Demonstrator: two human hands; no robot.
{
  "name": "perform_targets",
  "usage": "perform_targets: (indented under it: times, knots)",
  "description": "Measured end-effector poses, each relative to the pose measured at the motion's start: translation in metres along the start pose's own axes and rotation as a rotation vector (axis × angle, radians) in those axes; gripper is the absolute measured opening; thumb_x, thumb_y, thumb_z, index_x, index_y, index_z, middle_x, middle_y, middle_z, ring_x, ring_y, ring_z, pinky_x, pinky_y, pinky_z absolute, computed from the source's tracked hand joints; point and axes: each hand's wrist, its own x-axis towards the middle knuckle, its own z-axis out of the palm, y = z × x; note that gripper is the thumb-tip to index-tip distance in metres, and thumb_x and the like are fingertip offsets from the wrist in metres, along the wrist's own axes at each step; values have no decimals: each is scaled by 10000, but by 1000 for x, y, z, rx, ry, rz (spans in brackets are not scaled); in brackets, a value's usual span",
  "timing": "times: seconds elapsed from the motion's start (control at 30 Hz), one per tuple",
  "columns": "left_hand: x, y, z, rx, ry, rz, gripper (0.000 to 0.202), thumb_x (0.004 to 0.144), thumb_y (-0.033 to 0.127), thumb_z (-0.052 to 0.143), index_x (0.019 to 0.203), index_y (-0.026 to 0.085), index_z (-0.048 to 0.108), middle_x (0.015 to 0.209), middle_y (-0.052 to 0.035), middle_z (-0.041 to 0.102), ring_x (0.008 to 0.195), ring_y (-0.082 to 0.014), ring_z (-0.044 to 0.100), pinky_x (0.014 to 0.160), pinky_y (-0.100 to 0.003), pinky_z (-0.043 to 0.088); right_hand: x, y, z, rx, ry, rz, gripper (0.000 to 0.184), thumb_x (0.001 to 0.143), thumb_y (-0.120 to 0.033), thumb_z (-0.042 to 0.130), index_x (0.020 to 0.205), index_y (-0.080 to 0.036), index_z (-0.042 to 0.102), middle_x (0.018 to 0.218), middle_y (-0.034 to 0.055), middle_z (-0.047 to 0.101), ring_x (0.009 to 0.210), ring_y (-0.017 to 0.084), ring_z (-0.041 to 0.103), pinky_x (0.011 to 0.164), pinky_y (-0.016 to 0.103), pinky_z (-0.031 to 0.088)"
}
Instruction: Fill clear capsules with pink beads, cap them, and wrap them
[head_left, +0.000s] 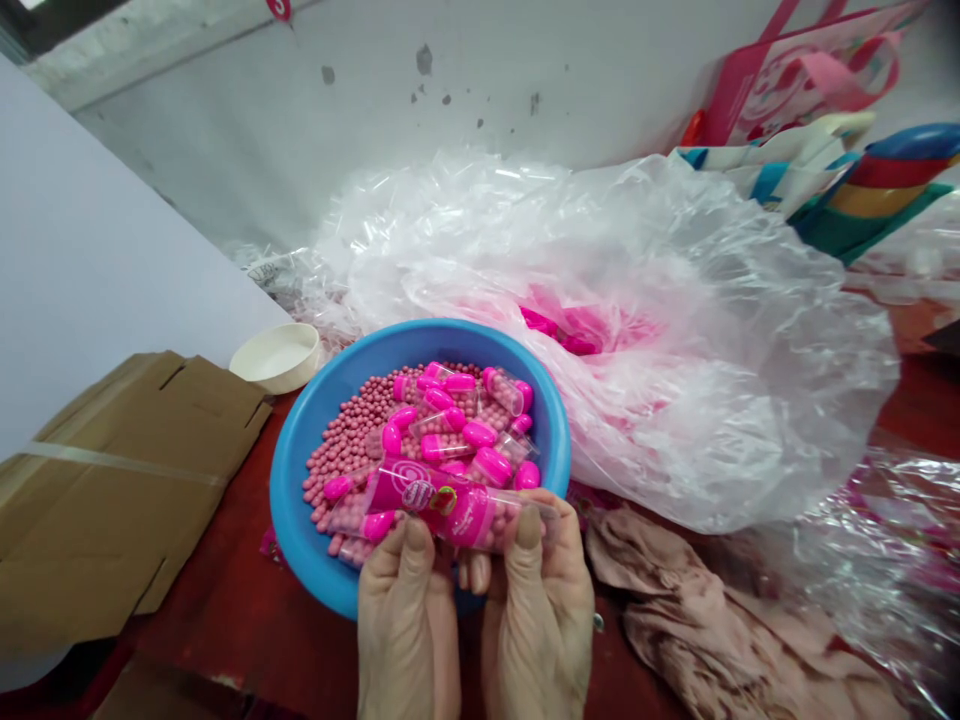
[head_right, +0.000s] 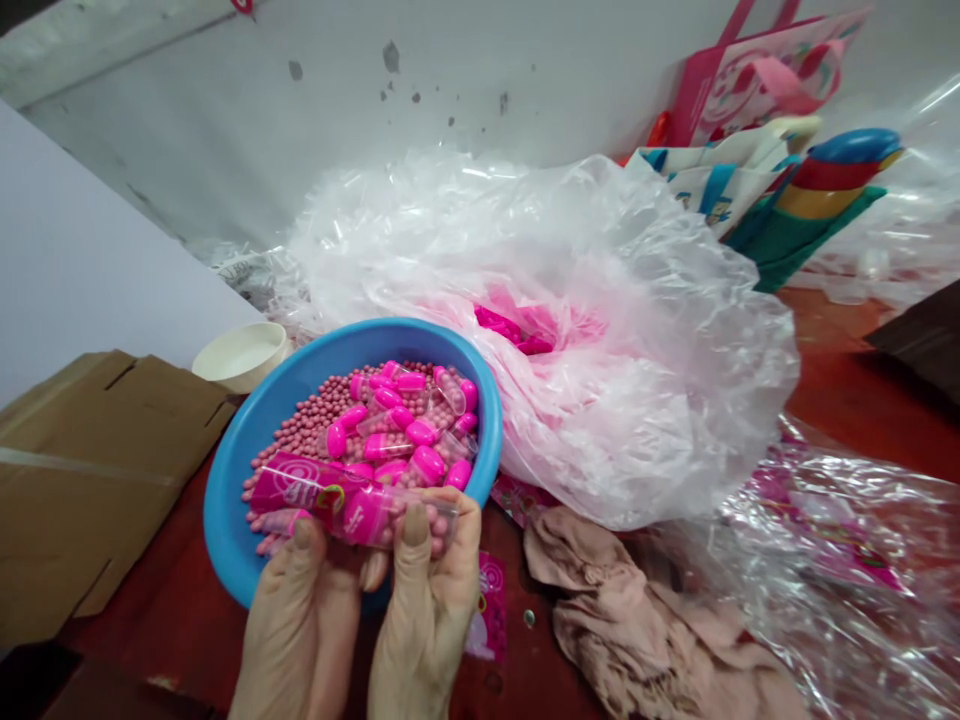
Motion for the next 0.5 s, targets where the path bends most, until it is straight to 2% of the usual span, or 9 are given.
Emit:
perform_targets:
  times: [0.1, 0.27, 0.5]
  knots:
    - [-2, -5, -2, -42, -34, -49, 288, 642, 406, 801, 572, 181, 637, 486, 24, 570, 448, -109, 499, 519, -281, 509, -1, -1, 0, -14, 2, -19, 239, 824, -449, 653, 907, -260, 533, 645, -89, 522, 522, 42, 478, 593, 167, 446]
    - [-9, -19, -3, -163, -8, -128, 222, 637, 338, 816, 581, 209, 644, 498, 46, 560, 479, -104, 506, 576, -282, 521, -5, -3, -1, -13, -6, -28, 227, 835, -439, 639, 883, -256, 514, 586, -94, 489, 454, 44, 423, 476, 151, 405]
    - [-10, -21, -4, -256, 22, -181, 194, 643, 372, 804, 605, 238, 670, 504, 44, 575, 486, -113, 534, 555, -270, 516, -2, -6, 1, -1, -12, -25, 248, 840, -460, 621, 849, -245, 497, 554, -93, 474, 440, 54, 439, 466, 161, 416]
